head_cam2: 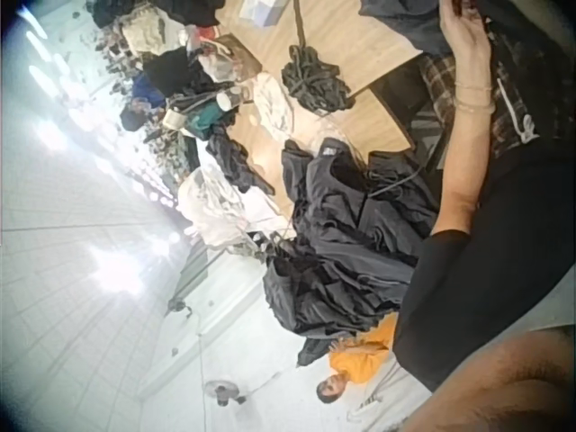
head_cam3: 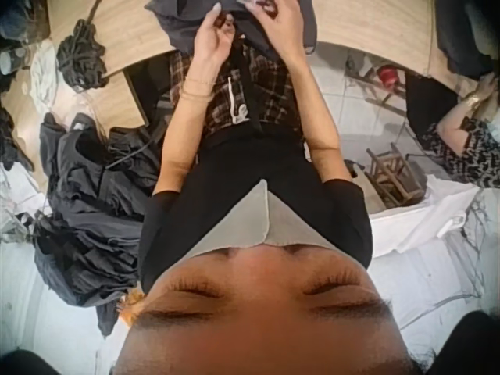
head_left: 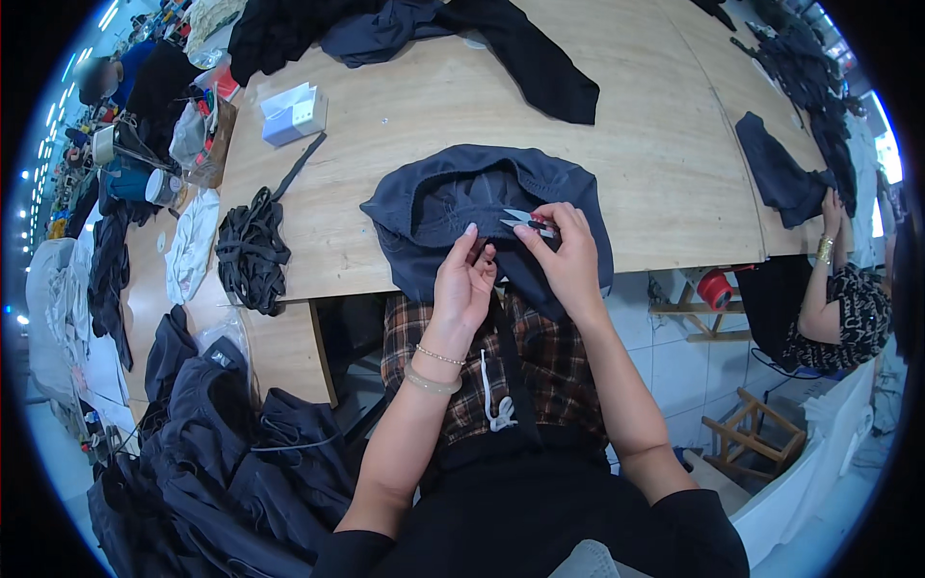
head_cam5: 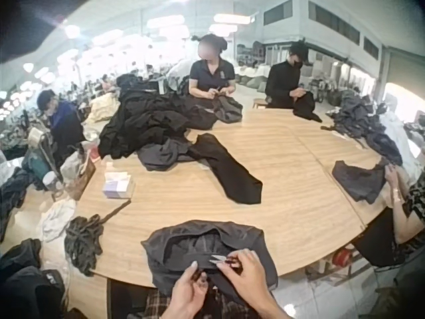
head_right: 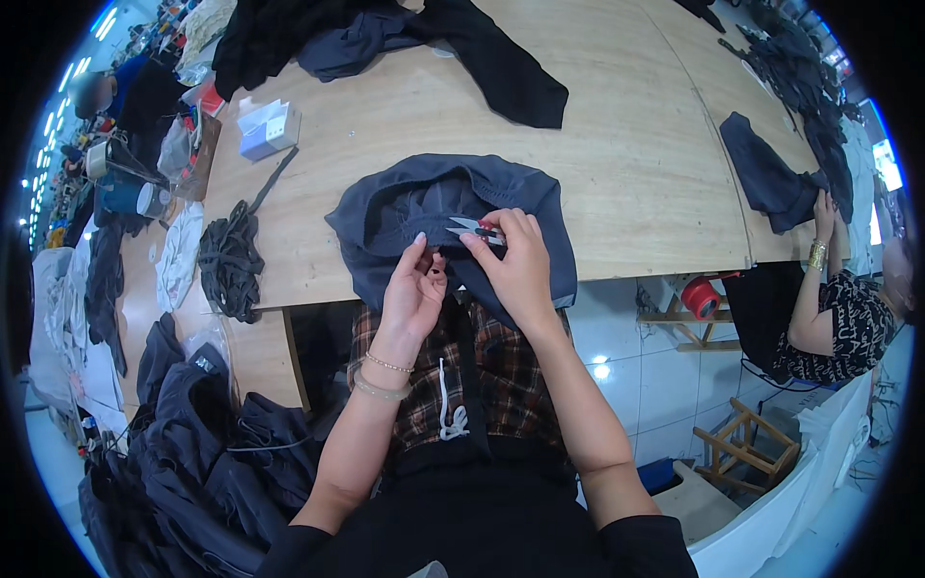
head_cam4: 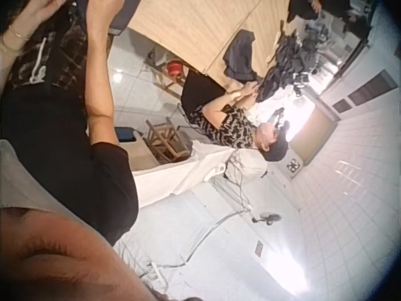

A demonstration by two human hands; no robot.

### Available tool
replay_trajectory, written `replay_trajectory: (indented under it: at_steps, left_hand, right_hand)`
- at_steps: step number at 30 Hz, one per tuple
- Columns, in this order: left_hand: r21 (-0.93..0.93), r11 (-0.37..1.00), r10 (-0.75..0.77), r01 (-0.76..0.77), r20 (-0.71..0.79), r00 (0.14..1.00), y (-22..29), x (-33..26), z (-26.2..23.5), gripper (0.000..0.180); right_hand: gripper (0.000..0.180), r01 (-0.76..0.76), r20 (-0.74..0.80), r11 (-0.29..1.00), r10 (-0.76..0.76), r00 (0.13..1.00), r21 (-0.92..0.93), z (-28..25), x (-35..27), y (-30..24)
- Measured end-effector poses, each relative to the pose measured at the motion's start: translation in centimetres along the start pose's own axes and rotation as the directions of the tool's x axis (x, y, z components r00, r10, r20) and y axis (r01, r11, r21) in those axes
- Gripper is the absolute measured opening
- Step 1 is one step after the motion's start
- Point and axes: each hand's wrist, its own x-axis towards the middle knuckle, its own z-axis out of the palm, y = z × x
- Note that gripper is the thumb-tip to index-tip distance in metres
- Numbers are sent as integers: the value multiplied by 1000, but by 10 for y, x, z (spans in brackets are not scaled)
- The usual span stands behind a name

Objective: The person uses small scissors to trim loose threads and excess fabric from the waistband of a pair of dark gray pants. They repeatedly adjust the garment, pull threads, and snip them close to the seam while seated at a wooden table in a garment workshop.

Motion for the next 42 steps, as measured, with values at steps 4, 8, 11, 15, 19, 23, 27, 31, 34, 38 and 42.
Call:
replay_trajectory:
  at_steps: [4, 8, 11, 15, 19, 23, 27, 31, 34, 38, 42]
  left_hand:
    - [59, 998, -31, 30, 15, 999, 0, -5, -1, 14]
    - [118, 993, 8, -7, -4, 1000, -3, -1, -2, 13]
    - [128, 991, 45, -42, -18, 999, -5, -8, 2, 12]
    - [196, 975, 119, -108, -45, 992, -9, -14, 5, 12]
    - [253, 956, 166, -150, -42, 985, -9, -18, 10, 14]
    - [229, 963, 151, -143, -18, 988, -9, -17, 7, 14]
    - [205, 971, 131, -125, -16, 991, -9, -17, 7, 15]
    - [191, 975, 118, -117, 5, 993, -6, -18, 5, 19]
    - [181, 980, 82, -85, 24, 996, -8, -14, -2, 23]
    - [153, 988, 24, -28, 26, 999, -2, -10, -6, 25]
    - [248, 967, 46, -64, 77, 996, 3, -14, 2, 29]
  right_hand:
    - [27, 74, 28, 989, -71, 997, -127, 1, -4, -5]
    - [27, 128, 30, 962, -125, 992, -241, 0, -5, -5]
    - [27, 103, 25, 971, -100, 995, -214, 5, -11, 3]
    - [27, 140, 42, 963, -134, 990, -231, 3, -13, -3]
    - [28, 138, 43, 962, -132, 990, -236, 4, -10, -4]
    - [27, 114, 80, 984, -104, 991, -139, 5, -9, -5]
    - [24, -373, 234, 675, 291, 928, 637, 13, -8, 0]
    - [21, -57, 110, 941, 21, 994, 334, 8, 0, -6]
    - [25, 175, 160, 981, -186, 969, 84, 19, -1, 2]
    - [14, 90, 131, 968, -123, 984, 234, 32, -1, 0]
    - [12, -354, 254, 679, 247, 935, 643, 23, 3, 4]
